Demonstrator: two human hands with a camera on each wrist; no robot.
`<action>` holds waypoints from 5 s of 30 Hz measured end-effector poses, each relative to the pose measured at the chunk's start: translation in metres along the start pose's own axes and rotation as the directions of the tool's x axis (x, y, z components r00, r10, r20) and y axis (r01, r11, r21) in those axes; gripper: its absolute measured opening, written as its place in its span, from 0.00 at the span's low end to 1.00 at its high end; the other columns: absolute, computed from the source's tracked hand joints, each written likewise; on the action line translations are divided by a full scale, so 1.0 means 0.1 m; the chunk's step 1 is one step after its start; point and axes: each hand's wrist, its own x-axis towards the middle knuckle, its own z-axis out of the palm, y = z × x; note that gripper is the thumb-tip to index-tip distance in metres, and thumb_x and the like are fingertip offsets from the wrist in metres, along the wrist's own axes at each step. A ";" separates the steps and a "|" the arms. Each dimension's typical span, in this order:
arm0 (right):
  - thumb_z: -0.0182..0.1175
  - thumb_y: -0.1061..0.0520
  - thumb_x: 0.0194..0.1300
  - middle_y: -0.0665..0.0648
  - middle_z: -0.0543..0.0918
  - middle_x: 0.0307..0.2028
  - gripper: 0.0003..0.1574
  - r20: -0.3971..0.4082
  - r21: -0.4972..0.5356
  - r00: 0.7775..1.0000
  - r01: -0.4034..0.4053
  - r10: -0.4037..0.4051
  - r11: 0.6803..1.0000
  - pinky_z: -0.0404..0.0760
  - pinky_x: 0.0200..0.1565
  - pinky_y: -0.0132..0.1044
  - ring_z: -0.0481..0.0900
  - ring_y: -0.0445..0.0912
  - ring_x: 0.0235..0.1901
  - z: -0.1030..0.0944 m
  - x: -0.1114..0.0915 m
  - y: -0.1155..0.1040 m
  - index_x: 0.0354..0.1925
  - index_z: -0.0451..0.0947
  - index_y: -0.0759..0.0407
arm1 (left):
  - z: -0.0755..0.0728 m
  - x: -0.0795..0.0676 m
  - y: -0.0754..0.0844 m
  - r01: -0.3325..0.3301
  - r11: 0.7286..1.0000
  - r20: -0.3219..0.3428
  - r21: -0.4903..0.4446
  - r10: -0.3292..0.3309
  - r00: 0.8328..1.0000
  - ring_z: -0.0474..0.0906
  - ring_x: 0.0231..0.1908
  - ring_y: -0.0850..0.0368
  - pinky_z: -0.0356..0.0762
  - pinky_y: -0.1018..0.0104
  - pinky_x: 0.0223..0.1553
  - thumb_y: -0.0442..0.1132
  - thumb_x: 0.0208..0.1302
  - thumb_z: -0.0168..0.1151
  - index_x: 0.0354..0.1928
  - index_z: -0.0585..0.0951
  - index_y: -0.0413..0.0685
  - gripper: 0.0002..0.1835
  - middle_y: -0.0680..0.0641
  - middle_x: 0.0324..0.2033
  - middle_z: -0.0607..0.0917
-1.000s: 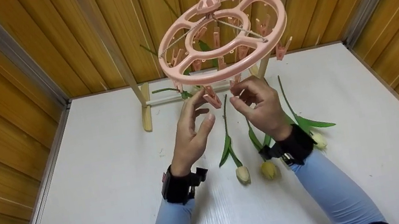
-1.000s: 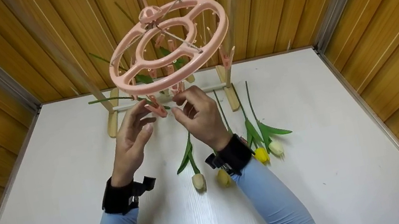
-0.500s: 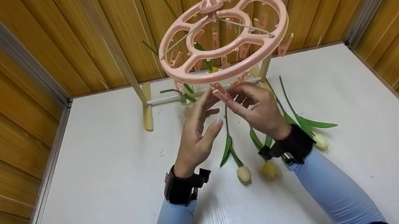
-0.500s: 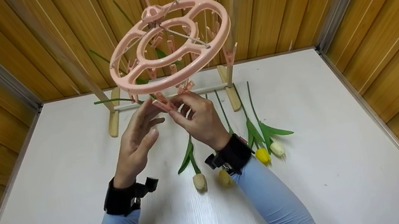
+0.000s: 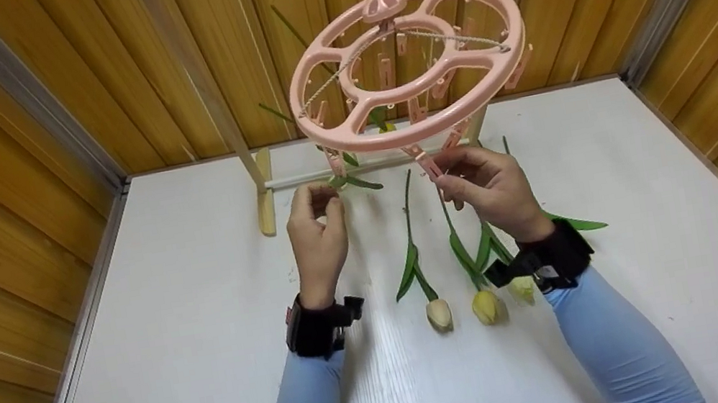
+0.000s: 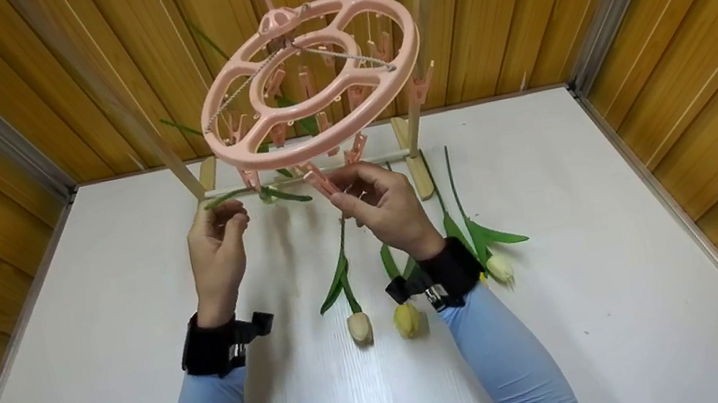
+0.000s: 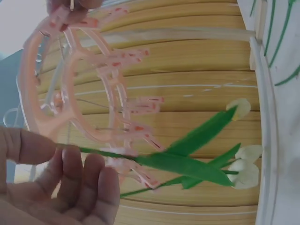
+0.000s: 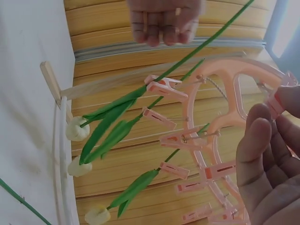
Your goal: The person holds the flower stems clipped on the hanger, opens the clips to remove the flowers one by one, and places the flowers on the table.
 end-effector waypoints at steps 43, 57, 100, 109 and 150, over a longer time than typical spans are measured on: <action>0.59 0.70 0.72 0.60 0.84 0.39 0.12 -0.007 0.058 0.982 -0.189 0.190 0.980 0.80 0.29 0.30 0.80 0.42 0.30 0.16 0.02 0.29 0.50 0.78 0.77 | -0.02 0.06 -0.08 0.105 0.900 0.288 -0.423 0.024 0.957 0.82 0.53 0.46 0.78 0.54 0.61 0.30 0.80 0.46 0.73 0.67 0.31 0.23 0.32 0.56 0.80; 0.69 0.61 0.68 0.61 0.88 0.44 0.16 0.041 -0.334 0.999 -0.008 0.023 0.943 0.80 0.40 0.35 0.83 0.49 0.38 0.54 0.05 0.21 0.52 0.84 0.65 | -0.03 -0.01 -0.03 -0.038 0.971 0.279 -0.237 0.106 0.954 0.79 0.60 0.47 0.74 0.53 0.64 0.33 0.81 0.47 0.71 0.72 0.36 0.21 0.38 0.58 0.82; 0.64 0.63 0.71 0.60 0.87 0.39 0.09 0.152 -0.275 0.988 0.035 0.008 0.961 0.80 0.40 0.38 0.83 0.49 0.35 0.58 0.15 0.28 0.46 0.84 0.67 | -0.02 0.03 -0.04 0.165 0.884 0.376 -0.437 0.013 0.927 0.68 0.70 0.43 0.73 0.50 0.63 0.35 0.81 0.44 0.79 0.54 0.31 0.30 0.31 0.71 0.69; 0.59 0.64 0.75 0.62 0.84 0.37 0.07 0.194 -0.209 0.975 -0.068 0.110 0.976 0.74 0.40 0.35 0.78 0.44 0.34 0.56 0.14 0.29 0.47 0.81 0.67 | -0.03 0.03 -0.03 0.207 0.814 0.349 -0.543 -0.005 0.937 0.69 0.69 0.46 0.73 0.49 0.64 0.33 0.80 0.45 0.71 0.60 0.30 0.24 0.31 0.69 0.71; 0.64 0.63 0.72 0.61 0.86 0.38 0.13 0.175 -0.226 0.981 -0.039 0.079 0.973 0.79 0.44 0.36 0.83 0.47 0.38 0.55 0.11 0.30 0.52 0.83 0.67 | 0.01 0.00 0.06 0.114 0.857 0.235 -0.503 0.008 0.972 0.78 0.54 0.55 0.78 0.62 0.56 0.29 0.78 0.51 0.66 0.69 0.26 0.20 0.35 0.56 0.78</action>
